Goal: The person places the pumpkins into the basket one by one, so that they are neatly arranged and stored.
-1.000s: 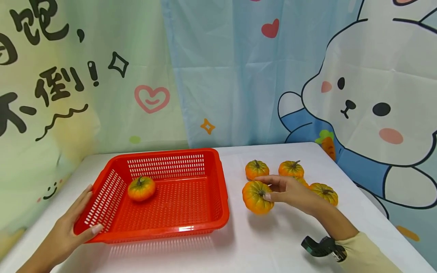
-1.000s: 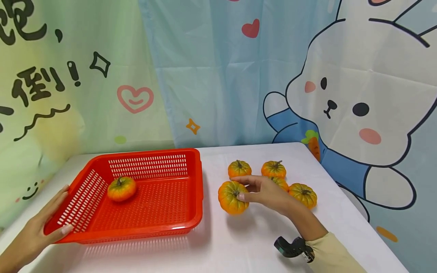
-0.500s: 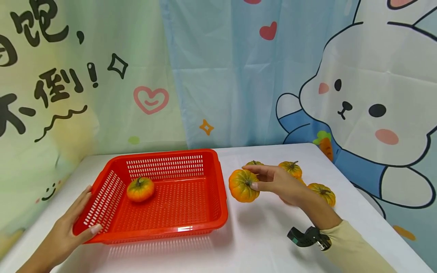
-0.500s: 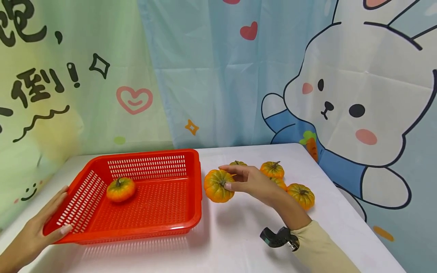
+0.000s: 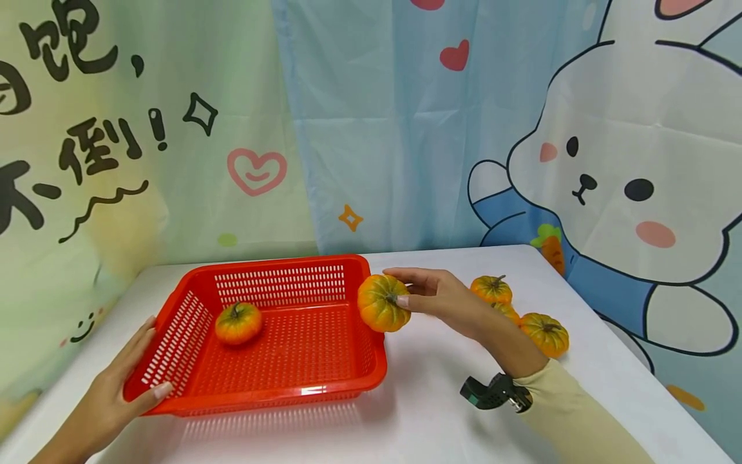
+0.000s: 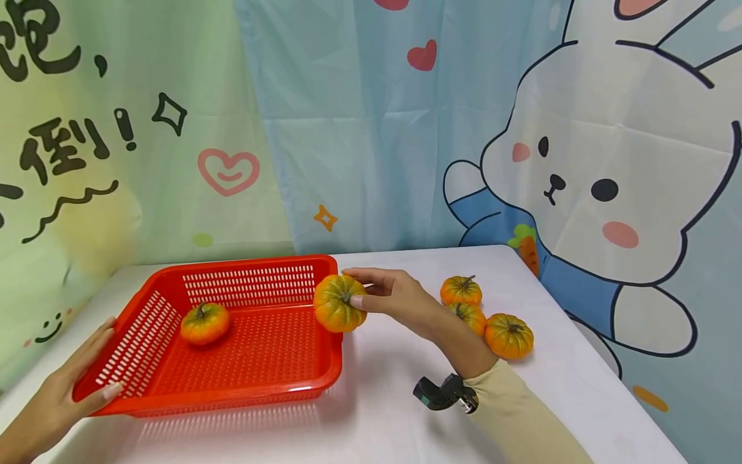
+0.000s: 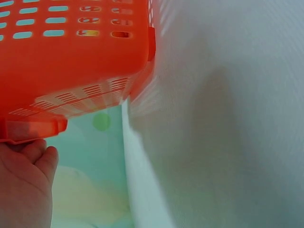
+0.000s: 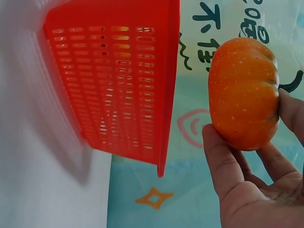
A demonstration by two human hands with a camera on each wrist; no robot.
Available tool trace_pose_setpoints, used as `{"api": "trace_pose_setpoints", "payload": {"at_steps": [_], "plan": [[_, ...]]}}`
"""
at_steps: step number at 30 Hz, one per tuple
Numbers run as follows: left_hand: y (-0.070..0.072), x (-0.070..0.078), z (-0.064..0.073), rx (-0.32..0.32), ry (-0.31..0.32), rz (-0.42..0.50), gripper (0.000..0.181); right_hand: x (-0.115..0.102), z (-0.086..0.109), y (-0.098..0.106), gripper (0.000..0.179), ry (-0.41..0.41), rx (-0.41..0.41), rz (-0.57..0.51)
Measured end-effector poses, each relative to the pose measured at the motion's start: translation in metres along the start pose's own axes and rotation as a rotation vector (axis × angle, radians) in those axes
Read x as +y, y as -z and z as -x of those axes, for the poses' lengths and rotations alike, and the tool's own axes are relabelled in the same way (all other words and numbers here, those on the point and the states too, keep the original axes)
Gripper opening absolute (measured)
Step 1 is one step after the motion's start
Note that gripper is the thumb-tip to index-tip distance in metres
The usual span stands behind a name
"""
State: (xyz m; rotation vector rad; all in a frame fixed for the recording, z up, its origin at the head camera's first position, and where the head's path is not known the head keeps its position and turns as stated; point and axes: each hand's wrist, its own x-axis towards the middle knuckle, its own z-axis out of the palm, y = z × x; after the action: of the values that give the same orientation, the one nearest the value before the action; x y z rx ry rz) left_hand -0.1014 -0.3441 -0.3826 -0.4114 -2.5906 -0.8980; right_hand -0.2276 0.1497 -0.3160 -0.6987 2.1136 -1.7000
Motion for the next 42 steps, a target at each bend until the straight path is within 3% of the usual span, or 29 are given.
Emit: {"api": "trace_pose_setpoints", "payload": {"at_steps": [16, 22, 31, 42], "plan": [[-0.003, 0.002, -0.002, -0.008, -0.007, 0.016, 0.088, -0.010, -0.027, -0.012, 0.051, 0.071, -0.049, -0.022], [-0.002, 0.001, 0.000, 0.001, -0.037, 0.021, 0.087, -0.016, -0.036, -0.017, 0.050, 0.108, -0.077, -0.038], [0.000, -0.001, 0.000, -0.013, -0.013, -0.006, 0.087, -0.030, -0.049, -0.020, 0.049, 0.030, -0.048, 0.010], [0.000, 0.000, 0.000, -0.009, -0.013, -0.005, 0.087, -0.043, -0.071, -0.036, 0.049, 0.056, -0.099, 0.083]]}}
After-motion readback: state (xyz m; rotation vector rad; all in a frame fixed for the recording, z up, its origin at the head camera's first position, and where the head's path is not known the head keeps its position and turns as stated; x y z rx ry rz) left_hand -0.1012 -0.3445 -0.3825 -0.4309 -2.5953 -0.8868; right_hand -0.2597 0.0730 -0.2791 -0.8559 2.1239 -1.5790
